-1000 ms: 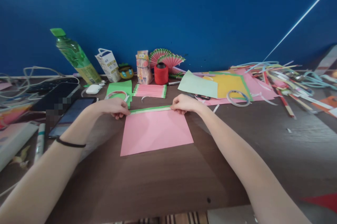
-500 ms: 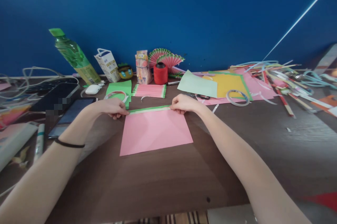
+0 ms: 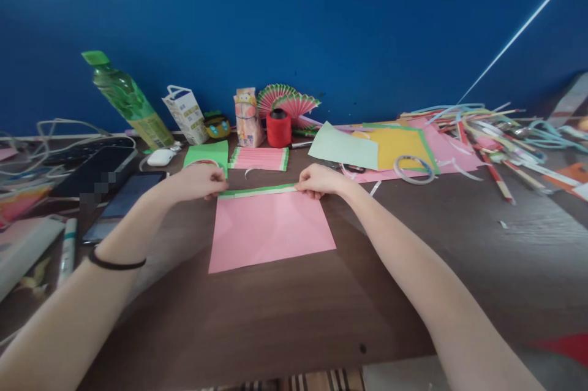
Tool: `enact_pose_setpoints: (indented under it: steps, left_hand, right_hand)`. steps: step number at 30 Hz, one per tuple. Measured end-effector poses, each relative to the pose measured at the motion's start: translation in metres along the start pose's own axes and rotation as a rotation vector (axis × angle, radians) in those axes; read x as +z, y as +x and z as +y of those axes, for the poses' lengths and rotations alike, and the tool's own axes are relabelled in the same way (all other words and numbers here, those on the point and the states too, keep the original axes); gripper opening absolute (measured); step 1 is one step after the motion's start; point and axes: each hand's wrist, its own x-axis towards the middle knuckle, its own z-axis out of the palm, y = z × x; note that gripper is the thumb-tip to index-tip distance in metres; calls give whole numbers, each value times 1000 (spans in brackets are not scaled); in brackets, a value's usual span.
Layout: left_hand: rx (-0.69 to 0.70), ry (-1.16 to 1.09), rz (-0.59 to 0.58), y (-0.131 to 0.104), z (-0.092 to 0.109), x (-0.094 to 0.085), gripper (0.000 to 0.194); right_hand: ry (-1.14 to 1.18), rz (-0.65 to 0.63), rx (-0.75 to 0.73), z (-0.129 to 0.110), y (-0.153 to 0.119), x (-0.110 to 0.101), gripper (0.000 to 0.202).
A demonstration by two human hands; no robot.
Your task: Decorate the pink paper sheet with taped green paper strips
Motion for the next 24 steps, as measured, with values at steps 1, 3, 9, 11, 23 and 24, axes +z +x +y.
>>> enact_pose_setpoints:
  steps: [1, 3, 9, 11, 23, 24]
  left_hand:
    - [22, 56, 94, -1, 5, 2, 15]
    - [65, 86, 243, -2, 16, 12, 18]
    - [464, -31, 410, 13, 21, 63, 31]
    - [503, -63, 451, 18, 15, 74, 38]
    - [509, 57, 546, 22, 7, 82, 40]
    - [508, 67, 552, 23, 7, 83, 38]
  right_hand:
    - [-1, 1, 3, 0, 0, 0, 20]
    - [-3, -3, 0, 0, -1, -1, 20]
    - [-16, -35, -29, 1, -1, -4, 22]
    - [-35, -47, -49, 0, -2, -6, 23]
    - [148, -10, -92, -8, -6, -2, 20]
    - [169, -22, -82, -9, -7, -2, 19]
